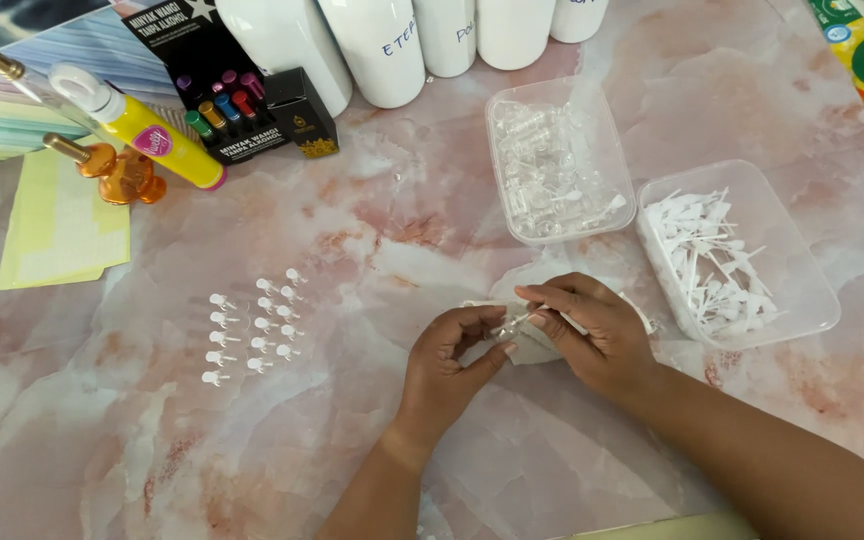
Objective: The person assembles small glass perfume bottles by inserting cotton wicks into them using a cloth for grip. They then place the assembled bottles on the table in a row.
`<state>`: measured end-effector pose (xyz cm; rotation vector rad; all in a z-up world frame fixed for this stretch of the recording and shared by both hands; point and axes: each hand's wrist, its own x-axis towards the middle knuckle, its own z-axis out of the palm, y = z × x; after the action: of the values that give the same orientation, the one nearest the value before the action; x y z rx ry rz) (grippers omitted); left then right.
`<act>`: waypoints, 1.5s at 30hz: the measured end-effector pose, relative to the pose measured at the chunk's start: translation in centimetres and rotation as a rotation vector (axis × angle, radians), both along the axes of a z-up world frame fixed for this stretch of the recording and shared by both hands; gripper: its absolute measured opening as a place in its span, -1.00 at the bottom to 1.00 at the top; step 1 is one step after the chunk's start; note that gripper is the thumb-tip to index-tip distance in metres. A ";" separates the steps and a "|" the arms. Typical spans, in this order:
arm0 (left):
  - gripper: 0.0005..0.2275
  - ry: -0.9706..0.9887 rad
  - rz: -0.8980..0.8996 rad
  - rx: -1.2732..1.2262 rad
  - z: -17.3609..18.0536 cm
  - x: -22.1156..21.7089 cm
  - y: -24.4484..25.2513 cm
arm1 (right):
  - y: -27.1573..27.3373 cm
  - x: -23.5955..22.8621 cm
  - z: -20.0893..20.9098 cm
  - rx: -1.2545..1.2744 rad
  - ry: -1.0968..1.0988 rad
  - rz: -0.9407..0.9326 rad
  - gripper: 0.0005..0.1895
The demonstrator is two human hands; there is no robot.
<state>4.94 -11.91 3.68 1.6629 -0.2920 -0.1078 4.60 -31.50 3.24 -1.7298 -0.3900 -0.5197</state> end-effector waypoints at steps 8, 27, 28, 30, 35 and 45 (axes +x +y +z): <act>-0.74 -0.240 0.128 0.084 -1.0 0.6 0.7 | -0.3 0.4 -0.1 0.229 0.442 0.117 -0.84; -0.73 0.052 -0.019 -0.311 -3.1 0.7 0.2 | -1.7 1.5 1.3 -0.395 -0.565 -0.082 -0.91; -0.73 0.053 -0.022 -0.309 -3.1 0.6 0.2 | -1.4 1.2 0.8 -0.395 -0.564 -0.085 -0.91; -0.74 0.040 -0.038 -0.218 -2.9 0.4 0.2 | -1.1 0.8 0.0 -0.266 -0.368 -0.110 -0.89; -0.66 -0.299 0.138 0.081 -1.2 0.6 0.2 | -0.3 0.9 0.6 0.042 0.161 0.064 -0.86; -0.78 -0.427 0.134 0.092 -0.7 0.5 0.1 | -1.4 1.7 0.8 0.049 0.218 0.229 -0.80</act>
<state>5.48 -11.78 2.99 1.7835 -0.5014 0.3439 6.34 -32.87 4.00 -1.6490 -0.4091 -0.1720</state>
